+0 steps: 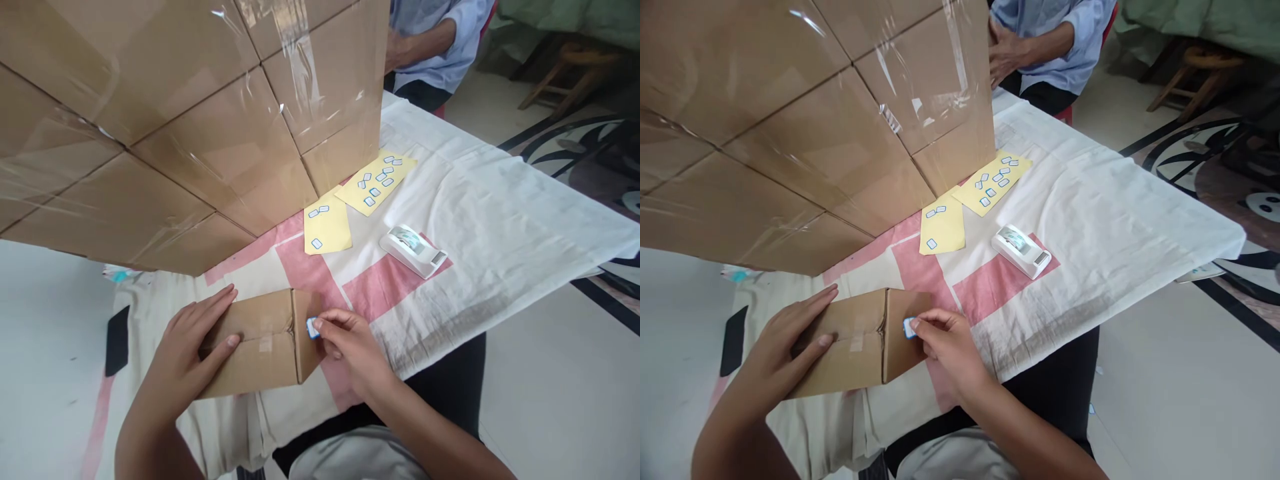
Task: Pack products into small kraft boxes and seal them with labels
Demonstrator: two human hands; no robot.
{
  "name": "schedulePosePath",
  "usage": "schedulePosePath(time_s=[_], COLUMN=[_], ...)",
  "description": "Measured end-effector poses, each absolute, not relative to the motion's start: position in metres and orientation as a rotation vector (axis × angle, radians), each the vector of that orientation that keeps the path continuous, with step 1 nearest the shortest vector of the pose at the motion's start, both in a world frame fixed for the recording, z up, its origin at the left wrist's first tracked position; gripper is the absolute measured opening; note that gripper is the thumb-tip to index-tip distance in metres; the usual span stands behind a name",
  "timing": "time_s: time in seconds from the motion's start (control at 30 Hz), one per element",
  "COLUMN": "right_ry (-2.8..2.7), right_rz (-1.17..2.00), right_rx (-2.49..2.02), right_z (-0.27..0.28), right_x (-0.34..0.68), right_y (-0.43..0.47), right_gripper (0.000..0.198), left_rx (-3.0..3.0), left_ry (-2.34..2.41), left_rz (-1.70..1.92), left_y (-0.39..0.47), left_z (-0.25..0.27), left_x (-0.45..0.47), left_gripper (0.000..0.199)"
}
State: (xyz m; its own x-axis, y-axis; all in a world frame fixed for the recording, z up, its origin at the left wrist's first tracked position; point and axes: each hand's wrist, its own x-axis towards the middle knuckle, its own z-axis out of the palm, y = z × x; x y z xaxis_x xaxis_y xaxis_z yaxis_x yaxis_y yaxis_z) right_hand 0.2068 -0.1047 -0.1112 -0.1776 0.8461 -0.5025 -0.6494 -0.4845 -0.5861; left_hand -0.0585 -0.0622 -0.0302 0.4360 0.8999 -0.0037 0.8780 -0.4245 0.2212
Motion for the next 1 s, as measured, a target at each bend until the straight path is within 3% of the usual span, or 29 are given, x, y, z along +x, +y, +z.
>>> schedulePosePath(time_s=[0.6,0.83,1.0], right_ry=[-0.534,-0.883,-1.017], right_rz=[1.803,1.294,1.297], right_rx=[-1.079,-1.201,-1.168], right_z=[-0.118,-0.116,-0.121], right_x=[0.204,0.203,0.205], right_y=[-0.101,-0.113,-0.125], right_gripper=[0.023,0.005,0.024], left_rx=[2.513,2.510,2.513], left_ry=[1.588,1.616,1.608], left_rz=[0.183,0.180,0.179], left_y=[-0.063,-0.064,-0.063], left_z=[-0.032,-0.031,-0.031], left_x=[-0.055,-0.055,-0.054], left_gripper=[0.057,0.056,0.055])
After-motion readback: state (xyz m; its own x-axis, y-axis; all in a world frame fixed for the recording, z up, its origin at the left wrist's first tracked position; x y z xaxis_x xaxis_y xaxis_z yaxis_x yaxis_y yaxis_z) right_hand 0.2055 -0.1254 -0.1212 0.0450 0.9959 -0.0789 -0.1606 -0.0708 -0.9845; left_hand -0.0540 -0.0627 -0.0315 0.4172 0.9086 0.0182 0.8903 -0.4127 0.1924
